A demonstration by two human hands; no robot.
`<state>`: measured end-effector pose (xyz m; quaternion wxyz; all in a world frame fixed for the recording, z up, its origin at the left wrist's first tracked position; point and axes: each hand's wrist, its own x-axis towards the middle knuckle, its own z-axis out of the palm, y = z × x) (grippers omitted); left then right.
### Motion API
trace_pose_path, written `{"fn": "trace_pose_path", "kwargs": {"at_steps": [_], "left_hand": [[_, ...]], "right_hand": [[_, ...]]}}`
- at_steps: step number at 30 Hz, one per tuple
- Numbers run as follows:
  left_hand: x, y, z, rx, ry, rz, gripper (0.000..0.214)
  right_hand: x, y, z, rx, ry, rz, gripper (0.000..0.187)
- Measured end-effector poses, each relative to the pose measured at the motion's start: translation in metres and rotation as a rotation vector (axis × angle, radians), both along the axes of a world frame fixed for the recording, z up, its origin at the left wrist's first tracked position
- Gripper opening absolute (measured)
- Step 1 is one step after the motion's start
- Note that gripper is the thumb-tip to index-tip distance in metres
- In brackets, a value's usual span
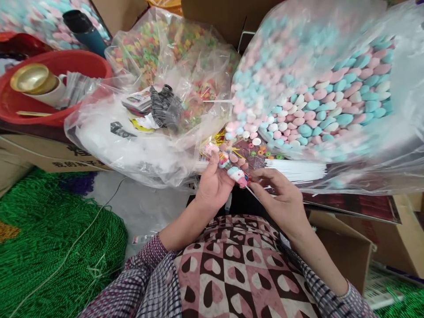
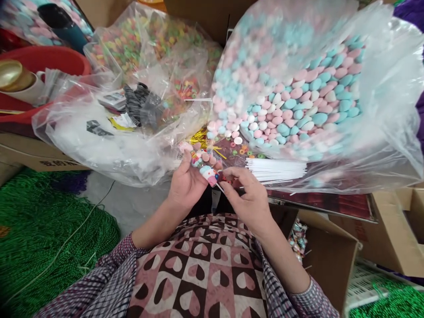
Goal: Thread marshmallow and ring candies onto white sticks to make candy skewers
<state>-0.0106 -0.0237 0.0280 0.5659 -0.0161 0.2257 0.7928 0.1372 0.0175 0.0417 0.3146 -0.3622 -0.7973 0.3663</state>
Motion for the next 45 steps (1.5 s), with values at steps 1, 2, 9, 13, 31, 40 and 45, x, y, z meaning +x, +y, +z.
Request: {"fn": "trace_pose_path", "kwargs": {"at_steps": [1,2,9,13,31,40,45], "left_hand": [[0.001,0.0,0.001,-0.004,-0.009,-0.009,0.025],[0.003,0.0,0.001,-0.005,-0.016,-0.017,0.026],[0.007,0.002,-0.002,-0.095,-0.049,-0.058,0.028],[0.01,0.002,-0.004,-0.089,-0.084,-0.064,0.026],[0.01,0.003,-0.001,-0.065,0.025,0.027,0.014],[0.01,0.001,0.001,-0.035,0.011,0.024,0.015],[0.012,-0.002,0.0,-0.001,0.07,0.026,0.013]], "right_hand": [[-0.003,0.001,-0.002,0.052,-0.031,0.052,0.015],[-0.005,0.002,-0.003,0.106,-0.044,0.084,0.015],[-0.01,0.001,-0.014,0.367,-0.039,0.143,0.019],[-0.012,-0.003,-0.017,0.437,-0.044,0.071,0.011],[-0.013,-0.003,-0.021,0.041,-0.022,-0.125,0.021],[-0.014,0.001,-0.023,-0.444,0.138,-0.034,0.022],[-0.012,0.0,-0.026,-0.454,0.101,-0.135,0.022]]}}
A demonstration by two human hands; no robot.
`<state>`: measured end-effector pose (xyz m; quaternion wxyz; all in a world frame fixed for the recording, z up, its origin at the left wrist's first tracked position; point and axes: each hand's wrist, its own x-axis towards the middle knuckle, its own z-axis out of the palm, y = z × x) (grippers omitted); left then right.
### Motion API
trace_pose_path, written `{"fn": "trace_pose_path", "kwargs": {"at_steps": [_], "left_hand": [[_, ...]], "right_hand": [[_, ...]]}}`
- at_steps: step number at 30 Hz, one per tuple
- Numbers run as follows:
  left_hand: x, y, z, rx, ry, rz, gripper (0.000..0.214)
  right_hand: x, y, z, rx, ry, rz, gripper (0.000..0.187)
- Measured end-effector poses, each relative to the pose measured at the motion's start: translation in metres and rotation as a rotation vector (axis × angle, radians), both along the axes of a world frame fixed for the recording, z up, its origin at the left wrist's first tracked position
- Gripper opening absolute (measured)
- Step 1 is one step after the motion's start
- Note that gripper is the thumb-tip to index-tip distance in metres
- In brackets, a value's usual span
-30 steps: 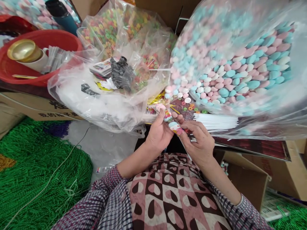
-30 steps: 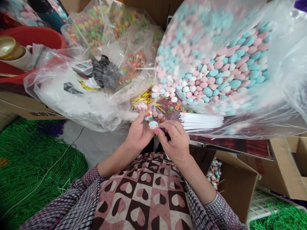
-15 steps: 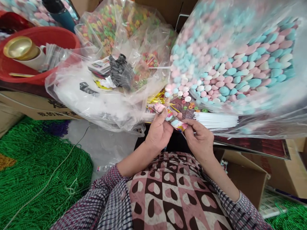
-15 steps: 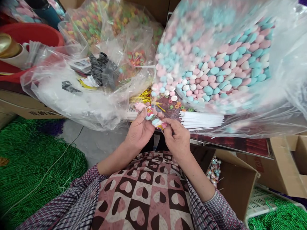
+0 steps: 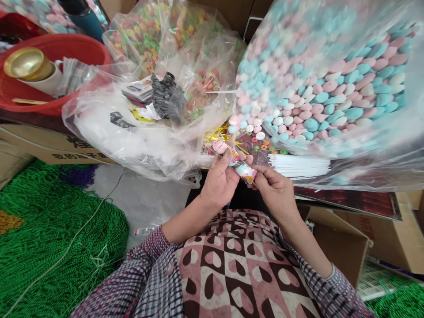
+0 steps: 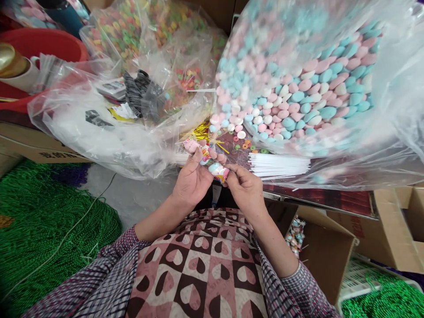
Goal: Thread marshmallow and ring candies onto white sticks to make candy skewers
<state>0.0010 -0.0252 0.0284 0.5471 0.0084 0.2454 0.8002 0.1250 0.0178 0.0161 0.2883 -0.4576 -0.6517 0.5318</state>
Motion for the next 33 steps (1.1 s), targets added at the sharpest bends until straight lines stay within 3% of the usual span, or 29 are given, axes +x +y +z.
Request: {"fn": "trace_pose_path", "kwargs": {"at_steps": [4,7,11,14,17,22,25,28,33], "left_hand": [[-0.002,-0.001,0.001,-0.028,0.006,-0.003,0.013],[-0.002,-0.001,-0.001,-0.013,-0.021,-0.018,0.015],[0.0,0.0,-0.004,-0.033,-0.036,-0.015,0.012],[-0.001,0.0,-0.003,-0.064,-0.025,-0.003,0.009],[-0.002,0.0,-0.002,-0.077,-0.028,0.0,0.009],[-0.009,0.001,-0.002,-0.052,-0.057,0.033,0.016],[-0.014,0.003,-0.002,-0.036,-0.045,0.072,0.02],[-0.014,0.001,-0.003,-0.013,-0.008,-0.003,0.023],[0.001,-0.006,-0.019,-0.044,0.247,-0.333,0.029]], "right_hand": [[0.001,0.001,0.002,0.1,-0.01,0.122,0.026],[0.003,0.002,0.003,0.289,-0.089,0.179,0.024],[0.005,0.002,-0.002,0.57,-0.279,0.089,0.022],[0.005,0.0,-0.005,0.659,-0.311,0.052,0.024],[0.005,-0.002,-0.002,0.524,-0.249,0.067,0.023],[0.013,-0.006,0.012,-0.035,-0.01,0.068,0.021],[0.02,-0.007,0.015,-0.287,0.045,0.193,0.027],[0.023,-0.009,0.011,-0.391,0.028,0.251,0.032],[0.021,-0.011,0.001,-0.355,0.132,0.149,0.031]]}}
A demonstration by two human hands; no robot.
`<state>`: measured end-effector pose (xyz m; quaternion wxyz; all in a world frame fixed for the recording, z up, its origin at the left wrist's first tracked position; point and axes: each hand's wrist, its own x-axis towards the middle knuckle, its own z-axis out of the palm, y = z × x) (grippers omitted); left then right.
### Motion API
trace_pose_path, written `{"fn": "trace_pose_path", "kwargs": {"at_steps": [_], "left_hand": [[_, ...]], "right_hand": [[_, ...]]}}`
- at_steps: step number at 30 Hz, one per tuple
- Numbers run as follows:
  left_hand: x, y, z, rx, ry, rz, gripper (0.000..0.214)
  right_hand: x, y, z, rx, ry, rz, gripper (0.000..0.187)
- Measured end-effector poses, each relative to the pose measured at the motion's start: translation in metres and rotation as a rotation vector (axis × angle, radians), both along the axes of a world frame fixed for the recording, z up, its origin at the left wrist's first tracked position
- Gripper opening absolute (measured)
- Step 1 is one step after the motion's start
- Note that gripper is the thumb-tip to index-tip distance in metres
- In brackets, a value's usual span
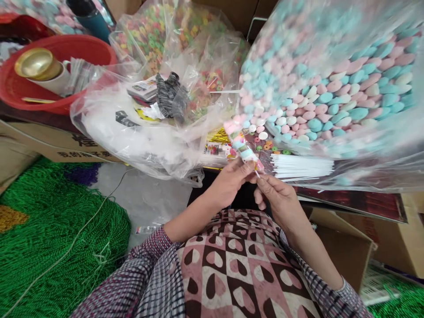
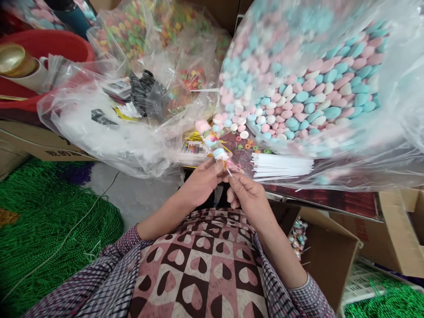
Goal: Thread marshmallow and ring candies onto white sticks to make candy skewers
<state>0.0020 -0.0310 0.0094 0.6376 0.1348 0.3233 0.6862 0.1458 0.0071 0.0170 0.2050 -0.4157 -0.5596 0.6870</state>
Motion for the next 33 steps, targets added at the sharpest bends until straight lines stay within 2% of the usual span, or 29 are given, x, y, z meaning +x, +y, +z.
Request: {"fn": "trace_pose_path", "kwargs": {"at_steps": [2,4,9,13,17,21,23,26,28,31,33], "left_hand": [[0.003,-0.002,-0.007,-0.008,0.186,-0.032,0.03],[0.002,-0.003,-0.01,-0.029,0.419,-0.006,0.03],[-0.006,-0.004,-0.005,-0.048,0.928,0.04,0.028],[-0.006,-0.005,-0.001,0.022,1.333,0.086,0.031],[0.0,-0.006,-0.001,0.113,1.436,0.056,0.03],[0.004,-0.006,-0.003,0.169,1.43,0.026,0.024],[0.003,-0.007,-0.003,0.135,1.34,-0.016,0.025],[-0.005,-0.01,-0.001,0.038,1.051,-0.114,0.029],[-0.011,-0.011,0.002,-0.007,0.824,-0.075,0.032],[-0.016,-0.008,0.008,0.024,0.503,0.042,0.034],[-0.013,-0.002,0.011,0.06,0.33,0.033,0.033]], "right_hand": [[-0.001,-0.001,-0.001,0.02,-0.007,-0.015,0.033],[-0.001,-0.001,0.0,0.053,-0.042,-0.008,0.035],[0.0,-0.004,0.004,0.215,-0.104,-0.019,0.036],[0.001,-0.006,0.002,0.507,-0.23,-0.074,0.039],[0.001,-0.006,-0.002,0.8,-0.403,-0.055,0.047],[-0.002,-0.005,-0.006,0.929,-0.419,-0.04,0.045],[-0.003,-0.005,-0.009,0.957,-0.396,-0.051,0.042],[-0.004,-0.005,-0.011,1.0,-0.34,-0.085,0.038],[-0.004,-0.006,-0.012,1.042,-0.293,-0.106,0.036],[-0.004,-0.008,-0.014,1.073,-0.267,-0.107,0.035],[-0.004,-0.009,-0.015,1.083,-0.271,-0.093,0.034]]}}
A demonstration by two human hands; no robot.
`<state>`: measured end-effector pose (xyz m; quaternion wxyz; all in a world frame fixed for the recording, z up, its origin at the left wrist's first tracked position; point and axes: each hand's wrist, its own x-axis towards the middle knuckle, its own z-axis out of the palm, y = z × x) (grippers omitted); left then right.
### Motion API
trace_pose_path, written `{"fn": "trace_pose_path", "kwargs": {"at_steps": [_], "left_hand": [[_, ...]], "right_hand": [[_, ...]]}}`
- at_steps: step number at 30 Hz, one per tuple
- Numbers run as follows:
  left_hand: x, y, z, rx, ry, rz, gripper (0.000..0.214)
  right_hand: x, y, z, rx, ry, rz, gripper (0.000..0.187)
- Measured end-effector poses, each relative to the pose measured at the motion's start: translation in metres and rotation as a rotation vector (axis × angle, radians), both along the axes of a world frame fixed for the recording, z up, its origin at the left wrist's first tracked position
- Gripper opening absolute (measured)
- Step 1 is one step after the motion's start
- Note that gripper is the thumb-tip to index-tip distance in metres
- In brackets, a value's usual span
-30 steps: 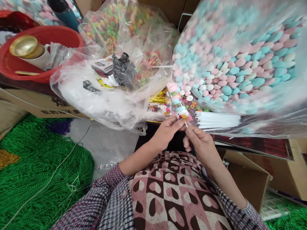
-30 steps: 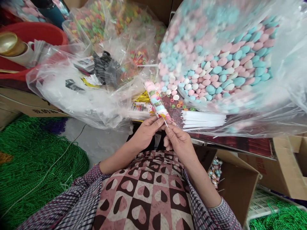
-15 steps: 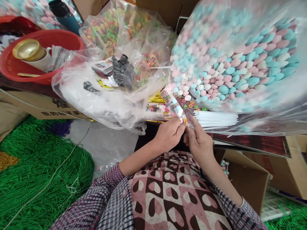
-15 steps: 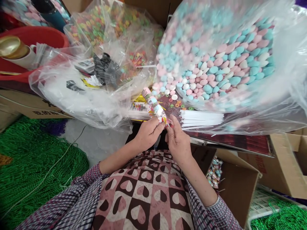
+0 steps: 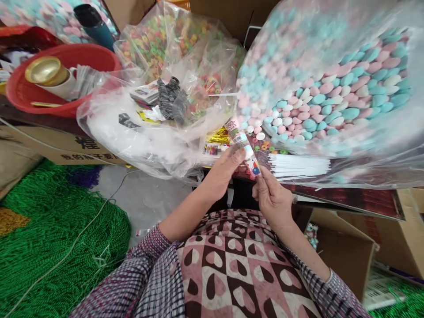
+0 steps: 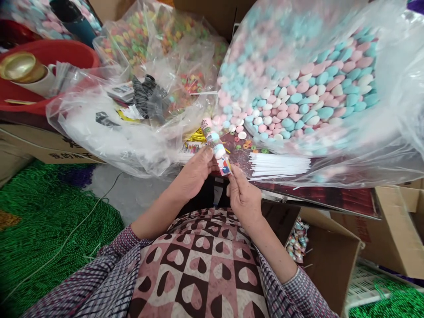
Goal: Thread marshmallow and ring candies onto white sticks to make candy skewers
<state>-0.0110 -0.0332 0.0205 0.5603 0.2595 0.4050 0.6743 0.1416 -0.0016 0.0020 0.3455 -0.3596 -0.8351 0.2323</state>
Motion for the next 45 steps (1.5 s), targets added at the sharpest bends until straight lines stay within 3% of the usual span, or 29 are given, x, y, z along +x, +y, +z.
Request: {"fn": "trace_pose_path", "kwargs": {"at_steps": [7,13,17,21,23,26,29,32,35,41,43,45], "left_hand": [[0.019,0.01,0.0,-0.031,-0.283,-0.018,0.028],[0.019,0.004,0.0,-0.07,-0.315,-0.094,0.033],[0.02,0.003,0.001,-0.103,-0.264,-0.116,0.029],[0.014,0.001,-0.003,-0.059,-0.219,-0.097,0.029],[0.011,-0.001,-0.003,-0.031,-0.233,-0.108,0.029],[0.013,-0.007,-0.001,-0.023,-0.36,-0.342,0.032],[0.024,-0.011,0.0,-0.034,-0.513,-0.675,0.038],[0.034,-0.013,-0.003,-0.049,-0.505,-0.787,0.044],[0.035,-0.012,-0.008,-0.069,-0.276,-0.641,0.044],[0.024,-0.007,-0.015,-0.09,0.78,-0.147,0.018],[0.021,-0.006,-0.019,-0.078,0.896,-0.086,0.015],[0.016,-0.006,-0.024,-0.092,0.876,-0.041,0.017]], "right_hand": [[0.001,-0.003,-0.003,-0.021,-0.071,-0.017,0.034],[-0.003,-0.004,-0.004,-0.028,-0.121,-0.017,0.035],[-0.005,-0.004,0.007,-0.196,-0.102,0.0,0.039],[0.005,0.012,0.021,-0.44,-0.044,0.183,0.043],[0.011,0.022,0.024,-0.524,0.084,0.143,0.039],[0.014,0.032,0.024,-0.682,0.335,0.046,0.034],[0.012,0.032,0.025,-0.851,0.379,0.172,0.054],[0.009,0.029,0.025,-0.923,0.363,0.199,0.063],[0.005,0.026,0.022,-0.902,0.424,0.09,0.053],[-0.015,0.015,0.015,-0.712,0.651,-0.079,0.029],[-0.02,0.015,0.013,-0.668,0.612,-0.089,0.027],[-0.023,0.021,0.013,-0.626,0.518,-0.054,0.028]]}}
